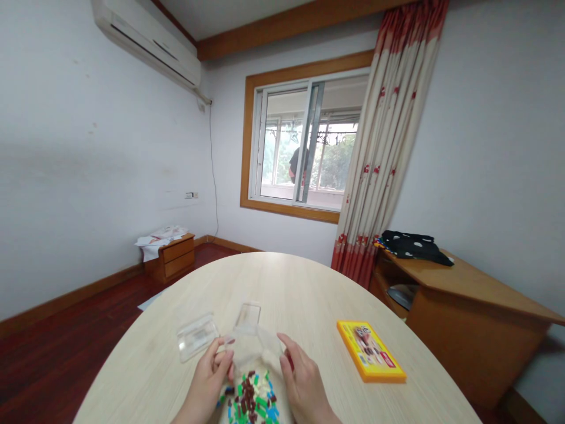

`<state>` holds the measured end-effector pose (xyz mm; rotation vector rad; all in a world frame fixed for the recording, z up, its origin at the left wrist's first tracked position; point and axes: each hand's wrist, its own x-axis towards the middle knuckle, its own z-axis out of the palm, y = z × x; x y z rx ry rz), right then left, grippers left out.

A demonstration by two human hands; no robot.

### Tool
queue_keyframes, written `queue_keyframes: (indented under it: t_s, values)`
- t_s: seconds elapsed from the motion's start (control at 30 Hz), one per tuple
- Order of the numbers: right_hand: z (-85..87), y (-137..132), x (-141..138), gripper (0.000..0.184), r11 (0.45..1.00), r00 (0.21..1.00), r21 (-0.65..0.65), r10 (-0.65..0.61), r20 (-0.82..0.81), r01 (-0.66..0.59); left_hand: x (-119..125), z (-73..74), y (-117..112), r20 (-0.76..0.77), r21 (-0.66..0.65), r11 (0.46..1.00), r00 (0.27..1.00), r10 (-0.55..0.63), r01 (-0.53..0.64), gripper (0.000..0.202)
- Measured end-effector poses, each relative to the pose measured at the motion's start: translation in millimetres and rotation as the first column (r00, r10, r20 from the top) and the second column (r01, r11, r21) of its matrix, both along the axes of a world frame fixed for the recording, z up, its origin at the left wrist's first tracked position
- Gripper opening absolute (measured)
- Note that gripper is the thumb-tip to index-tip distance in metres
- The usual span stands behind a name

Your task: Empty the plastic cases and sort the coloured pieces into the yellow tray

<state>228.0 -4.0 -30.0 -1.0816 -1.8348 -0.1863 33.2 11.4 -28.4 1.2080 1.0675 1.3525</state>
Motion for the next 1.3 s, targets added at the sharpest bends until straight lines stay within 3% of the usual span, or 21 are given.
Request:
queue_keyframes:
  t_s: [0.17,0.4,0.5,0.57,0.67,0.83,1.0,1.1,1.3]
  values:
    - [-6.3,1.4,-4.3,0.032,0.986,0.998,-0.169,-0.003,-0.069,-0.009,-0.6,-5.5,3.2,0.052,-0.030,1.000,0.999,-0.007,0.009,0.058]
    - [-8.8,3.8,-3.0,0.028,0.974,0.982,-0.203,0.067,-0.178,-0.103,1.1,-7.1,0.7,0.040,0.010,0.997,0.997,-0.071,0.070,0.055]
    - [-10.2,5.3,-3.6,0.029,0.928,0.954,-0.330,0.078,-0.289,-0.176,1.7,-7.3,-0.5,0.046,-0.002,0.994,0.992,-0.113,0.114,0.060]
    - [-11.0,8.8,-3.1,0.031,0.872,0.902,-0.434,0.022,-0.431,-0.228,1.1,-6.8,-0.3,0.050,-0.018,0.992,0.992,-0.120,0.121,0.067]
    - [-13.1,18.4,1.5,0.036,0.818,0.751,-0.508,-0.150,-0.643,-0.271,-0.9,-5.8,0.2,0.018,-0.025,0.991,0.991,-0.132,0.132,0.074]
    - [-15.5,33.1,15.5,0.044,0.796,0.524,-0.527,-0.325,-0.787,-0.298,-2.9,-7.0,-0.8,-0.004,-0.037,0.985,0.985,-0.171,0.171,0.068]
    - [-15.8,38.0,23.0,0.048,0.819,0.356,-0.461,-0.341,-0.870,-0.342,-2.7,-4.8,-2.9,0.003,-0.041,0.990,0.991,-0.136,0.136,0.063]
    - [-19.0,39.9,23.1,0.051,0.798,0.294,-0.455,-0.360,-0.886,-0.395,-3.2,-2.6,-2.9,-0.009,-0.033,0.994,0.994,-0.107,0.107,0.062]
    - [-28.6,41.0,16.1,0.059,0.770,0.244,-0.411,-0.332,-0.911,-0.489,-4.0,-2.8,-2.7,-0.030,-0.022,0.996,0.996,-0.086,0.085,0.060]
